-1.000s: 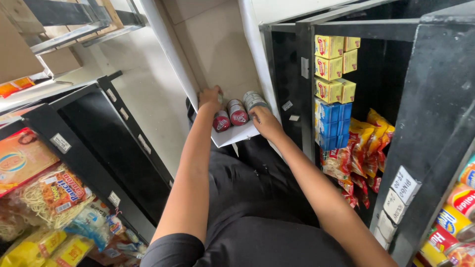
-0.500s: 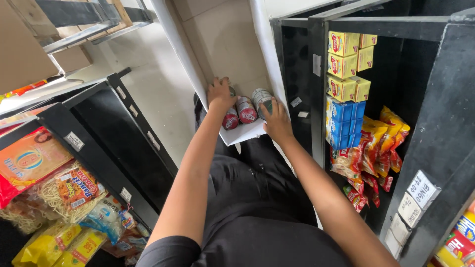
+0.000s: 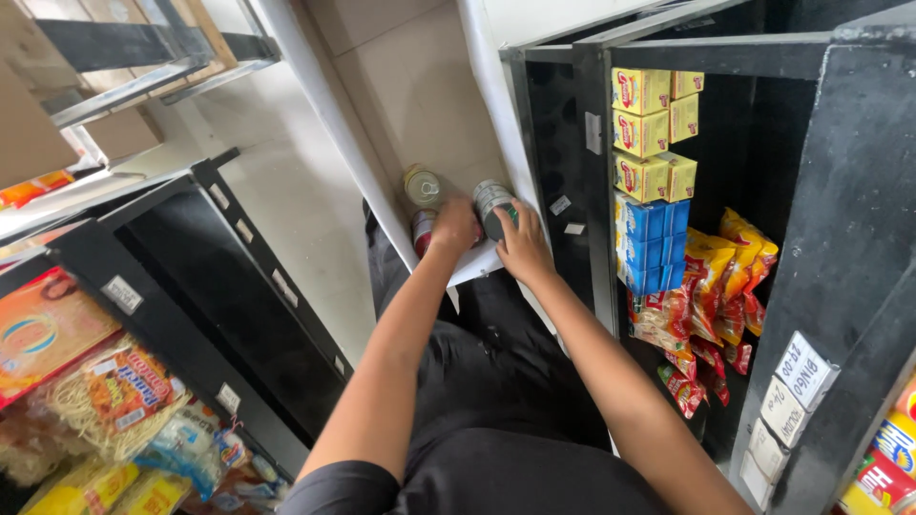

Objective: Stocking canned goods onto grocery store shelves from a cardboard box.

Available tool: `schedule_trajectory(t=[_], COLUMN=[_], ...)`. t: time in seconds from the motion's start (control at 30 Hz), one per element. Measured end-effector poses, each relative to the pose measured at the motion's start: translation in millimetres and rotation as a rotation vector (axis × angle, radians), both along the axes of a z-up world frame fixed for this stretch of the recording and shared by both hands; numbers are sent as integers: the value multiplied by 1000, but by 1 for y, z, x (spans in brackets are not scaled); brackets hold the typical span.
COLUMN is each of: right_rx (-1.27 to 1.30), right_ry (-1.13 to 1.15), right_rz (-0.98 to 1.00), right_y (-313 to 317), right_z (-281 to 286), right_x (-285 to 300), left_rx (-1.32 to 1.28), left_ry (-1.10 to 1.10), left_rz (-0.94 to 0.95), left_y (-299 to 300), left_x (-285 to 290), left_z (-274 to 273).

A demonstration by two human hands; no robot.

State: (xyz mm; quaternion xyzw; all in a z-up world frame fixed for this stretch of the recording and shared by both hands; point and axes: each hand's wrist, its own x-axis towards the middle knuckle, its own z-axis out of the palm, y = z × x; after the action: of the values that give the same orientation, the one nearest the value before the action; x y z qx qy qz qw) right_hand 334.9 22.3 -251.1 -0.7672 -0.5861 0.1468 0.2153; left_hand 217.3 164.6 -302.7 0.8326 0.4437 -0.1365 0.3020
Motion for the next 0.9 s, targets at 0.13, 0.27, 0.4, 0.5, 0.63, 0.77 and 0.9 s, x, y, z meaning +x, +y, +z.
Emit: schedule_trajectory(t=[0.13, 0.27, 0.4, 0.5, 0.63, 0.77, 0.9], right_rx=[-16, -71, -24, 10, 19, -80, -165], right_ry=[42, 84, 157, 174, 142, -40, -82], right_rz=[-22, 21, 69, 66, 70, 44, 2], right_y=[-6, -15, -19, -21, -19, -13, -6], right_z=[17, 34, 33, 37, 21, 17, 25], right_x=[-2, -8, -8, -9, -9, -15, -17], left_rx=[-73, -150, -137, -194, -199, -137, -142], left_ry=[-48, 172, 308, 395, 370, 259, 183], left_rz=[351, 265, 232, 269, 192, 125, 97], left_y=[13, 29, 36, 30, 29, 26, 30], left_x=[9, 15, 34, 44, 37, 26, 16], left_z=[-72, -62, -71, -24, -44, -41, -71])
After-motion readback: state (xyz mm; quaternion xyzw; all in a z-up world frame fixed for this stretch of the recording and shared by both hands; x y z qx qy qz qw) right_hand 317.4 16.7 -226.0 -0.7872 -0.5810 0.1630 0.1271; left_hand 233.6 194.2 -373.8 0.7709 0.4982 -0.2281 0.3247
